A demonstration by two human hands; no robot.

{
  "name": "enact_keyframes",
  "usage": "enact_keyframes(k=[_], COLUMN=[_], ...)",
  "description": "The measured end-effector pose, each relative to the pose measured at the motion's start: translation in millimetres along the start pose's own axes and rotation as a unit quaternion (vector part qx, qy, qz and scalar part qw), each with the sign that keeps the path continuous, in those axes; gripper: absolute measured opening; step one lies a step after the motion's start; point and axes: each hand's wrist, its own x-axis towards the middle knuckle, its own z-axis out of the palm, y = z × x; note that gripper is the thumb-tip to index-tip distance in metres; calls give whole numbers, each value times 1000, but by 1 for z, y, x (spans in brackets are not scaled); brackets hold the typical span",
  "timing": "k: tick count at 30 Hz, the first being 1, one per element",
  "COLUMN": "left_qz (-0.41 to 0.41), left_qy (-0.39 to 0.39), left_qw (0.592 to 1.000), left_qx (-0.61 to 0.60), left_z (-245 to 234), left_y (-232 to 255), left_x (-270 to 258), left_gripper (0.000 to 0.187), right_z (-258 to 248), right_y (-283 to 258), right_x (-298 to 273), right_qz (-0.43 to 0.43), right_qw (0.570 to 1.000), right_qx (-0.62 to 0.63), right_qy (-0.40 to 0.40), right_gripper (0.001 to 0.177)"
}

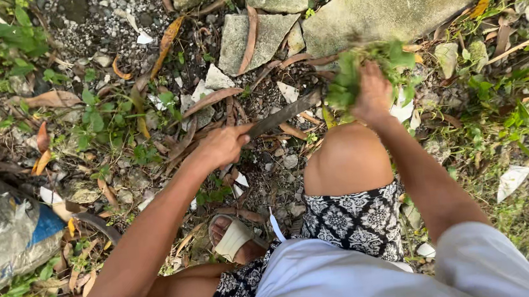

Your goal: The person clears weeds and small plants from a rocky outdoor area by hand and using a tool, then pulls a small plant from a blue pot and places it in a different container.

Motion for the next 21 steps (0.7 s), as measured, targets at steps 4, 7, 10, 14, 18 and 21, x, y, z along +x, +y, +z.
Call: enact_keyframes(k=[4,7,10,14,18,21], left_qz=[93,26,-10,-27,-15,113], left_qy=[94,60,50,62,47,125], left_qw=[989,996,999,997,999,984], left_qx=[62,63,3,-37,-6,58], left_z=[0,-16,-22,-24,-14,-4], left_y=[-24,-37,-33,-10,15,20], left_x=[-11,-36,-49,-38,-13,-1], left_gripper=[46,44,49,47,48,45], right_z=[32,82,104,118,127,111], right_y=[-27,-16,-11,-9,5,11], right_x=[29,55,60,64,40,38], right_qz=[-146,-197,-68,120,16,233], right_qw=[981,953,734,250,696,577], right_qx=[-6,148,669,960,695,773], right_qy=[128,175,93,28,178,124], right_gripper=[98,52,27,12,18,16])
